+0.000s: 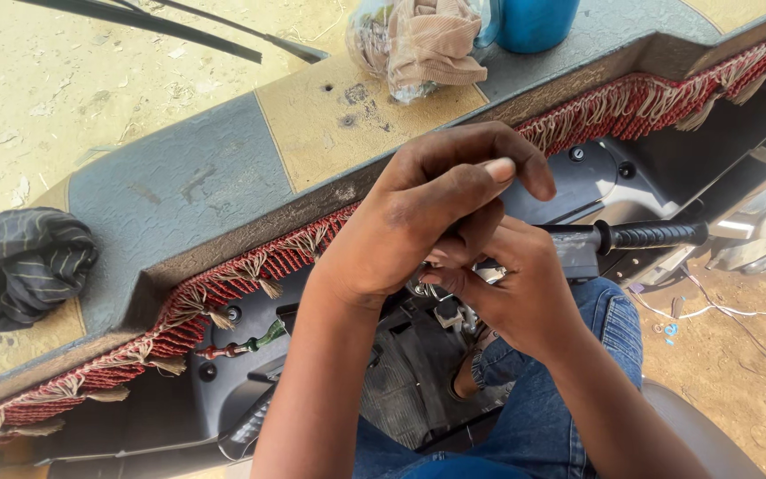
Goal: The person uses a green screwdriver to tighten a screw on the scooter's handlebar assembly. They then wipe the area with a cloth and continue adjusting the handlebar components with the screwdriver.
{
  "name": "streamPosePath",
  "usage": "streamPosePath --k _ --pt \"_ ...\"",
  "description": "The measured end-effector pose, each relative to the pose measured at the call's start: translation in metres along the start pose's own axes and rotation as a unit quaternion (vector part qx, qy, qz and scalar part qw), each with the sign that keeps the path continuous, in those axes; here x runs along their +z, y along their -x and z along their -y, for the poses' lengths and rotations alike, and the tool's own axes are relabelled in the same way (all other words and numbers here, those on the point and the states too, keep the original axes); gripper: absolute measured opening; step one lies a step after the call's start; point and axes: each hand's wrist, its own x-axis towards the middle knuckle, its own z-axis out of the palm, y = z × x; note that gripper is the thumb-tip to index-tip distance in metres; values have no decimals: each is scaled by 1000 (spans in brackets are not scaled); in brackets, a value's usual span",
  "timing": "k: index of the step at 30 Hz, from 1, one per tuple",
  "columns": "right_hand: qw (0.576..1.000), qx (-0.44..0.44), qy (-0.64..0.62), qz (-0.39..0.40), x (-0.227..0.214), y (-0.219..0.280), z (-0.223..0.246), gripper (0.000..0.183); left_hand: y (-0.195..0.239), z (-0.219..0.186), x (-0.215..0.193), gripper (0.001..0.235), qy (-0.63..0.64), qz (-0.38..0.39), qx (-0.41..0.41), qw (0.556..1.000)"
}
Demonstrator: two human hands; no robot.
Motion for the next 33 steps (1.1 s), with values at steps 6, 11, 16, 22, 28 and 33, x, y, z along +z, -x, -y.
streamPosePath --k 6,11,16,22,28,33 --pt "1000 20 -3 12 1 -1 -2 21 -1 -7 0 30 -32 -32 3 999" --pt "998 51 10 23 3 -6 3 31 3 -2 38 23 -133 -324 49 936" --pt "1000 9 22 13 2 -6 3 30 -1 11 59 16 -234 -414 130 870" --pt "998 37 -5 53 -5 -7 -3 26 -9 20 41 16 -175 -420 154 877" --pt "993 55 -67 81 -3 -1 -2 41 9 19 12 18 -75 -307 146 937" --pt "991 65 -67 92 -2 8 6 47 21 8 -7 20 -24 -183 112 976"
